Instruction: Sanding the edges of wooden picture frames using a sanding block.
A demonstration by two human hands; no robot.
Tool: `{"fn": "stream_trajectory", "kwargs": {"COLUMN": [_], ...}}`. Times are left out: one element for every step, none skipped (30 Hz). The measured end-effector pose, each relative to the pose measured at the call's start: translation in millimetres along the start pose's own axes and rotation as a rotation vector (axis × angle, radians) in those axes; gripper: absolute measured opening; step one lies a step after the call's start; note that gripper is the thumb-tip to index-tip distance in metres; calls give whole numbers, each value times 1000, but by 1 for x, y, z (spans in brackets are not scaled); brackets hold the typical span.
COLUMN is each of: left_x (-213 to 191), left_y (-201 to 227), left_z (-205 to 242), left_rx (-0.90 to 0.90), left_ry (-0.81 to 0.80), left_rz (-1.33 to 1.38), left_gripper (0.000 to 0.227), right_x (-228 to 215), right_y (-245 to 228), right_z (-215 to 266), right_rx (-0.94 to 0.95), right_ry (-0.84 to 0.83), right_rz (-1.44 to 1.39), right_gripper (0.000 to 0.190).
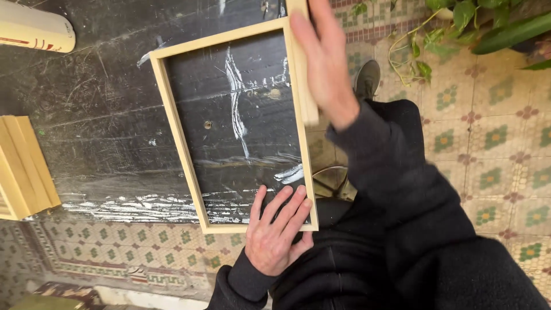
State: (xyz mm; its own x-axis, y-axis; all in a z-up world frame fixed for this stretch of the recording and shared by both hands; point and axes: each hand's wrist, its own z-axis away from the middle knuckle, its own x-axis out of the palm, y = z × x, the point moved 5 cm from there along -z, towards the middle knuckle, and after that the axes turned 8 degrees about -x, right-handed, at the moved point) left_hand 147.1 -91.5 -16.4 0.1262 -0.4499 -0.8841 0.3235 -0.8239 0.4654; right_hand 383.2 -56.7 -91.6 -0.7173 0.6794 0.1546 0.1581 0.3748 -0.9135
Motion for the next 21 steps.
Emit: {"fn": "stream_trajectory", "kwargs": {"left_x": [-1, 1, 6, 8, 10, 11, 11, 9, 8, 9, 9, 6, 3, 2, 2, 4, 6, 6, 7, 9, 8], "left_y": [0, -3, -6, -6, -6, -8, -9, -6, -4, -6, -8, -5, -2, 0, 3, -2, -8, -8, -9, -7, -6], "left_z": [0, -7, -9, -5, 0, -1, -2, 1, 2, -1, -5, -2, 0, 0, 5, -1, -8, -7, -4, 0, 0], "left_rx": [-17, -25, -14, -27, -40, -42, -46, -49, -50, -40, -29, -36, -31, -25, -29, -22, -15, -23, -43, -62, -68], "left_ry": [-26, -38, -31, -24, -18, -22, -17, -17, -28, -8, 12, 1, -12, -19, -24, -13, -2, -5, -14, -23, -25], "left_rz": [17, 32, 24, 17, 9, 0, 6, 19, 15, -8, -32, -32, -7, 25, 31, 12, -7, -9, 11, 35, 36], "left_gripper": [58, 60, 60, 59, 58, 58, 58, 58, 58, 55, 53, 53, 55, 57, 57, 57, 56, 56, 55, 54, 54], "right_x": [5, 9, 11, 14, 11, 12, 13, 12, 11, 8, 5, 3, 2, 0, 9, 14, 9, 9, 10, 10, 13], "right_y": [-12, -20, -42, -66, -97, -87, -81, -80, -47, -20, 3, 18, 33, 50, 3, -38, -81, -83, -84, -88, -71], "right_z": [12, 17, 57, 103, 147, 134, 122, 112, 77, 32, -16, -23, -30, -38, 0, 32, 70, 86, 103, 122, 95], "right_rx": [47, 78, 64, 173, 281, 280, 245, 217, 223, 137, 52, 63, 59, 53, 62, 134, 207, 212, 243, 274, 279], "right_ry": [20, 37, 41, -1, -46, -42, -36, -27, -19, -11, -2, 0, -9, -22, -23, -30, -37, -40, -53, -66, -68], "right_rz": [-18, -31, -31, -66, -104, -114, -113, -109, -114, -78, -43, -48, -79, -101, -98, -114, -131, -137, -136, -131, -134], "right_gripper": [52, 55, 55, 62, 68, 68, 67, 66, 66, 60, 54, 54, 47, 41, 41, 53, 66, 66, 67, 69, 69]}}
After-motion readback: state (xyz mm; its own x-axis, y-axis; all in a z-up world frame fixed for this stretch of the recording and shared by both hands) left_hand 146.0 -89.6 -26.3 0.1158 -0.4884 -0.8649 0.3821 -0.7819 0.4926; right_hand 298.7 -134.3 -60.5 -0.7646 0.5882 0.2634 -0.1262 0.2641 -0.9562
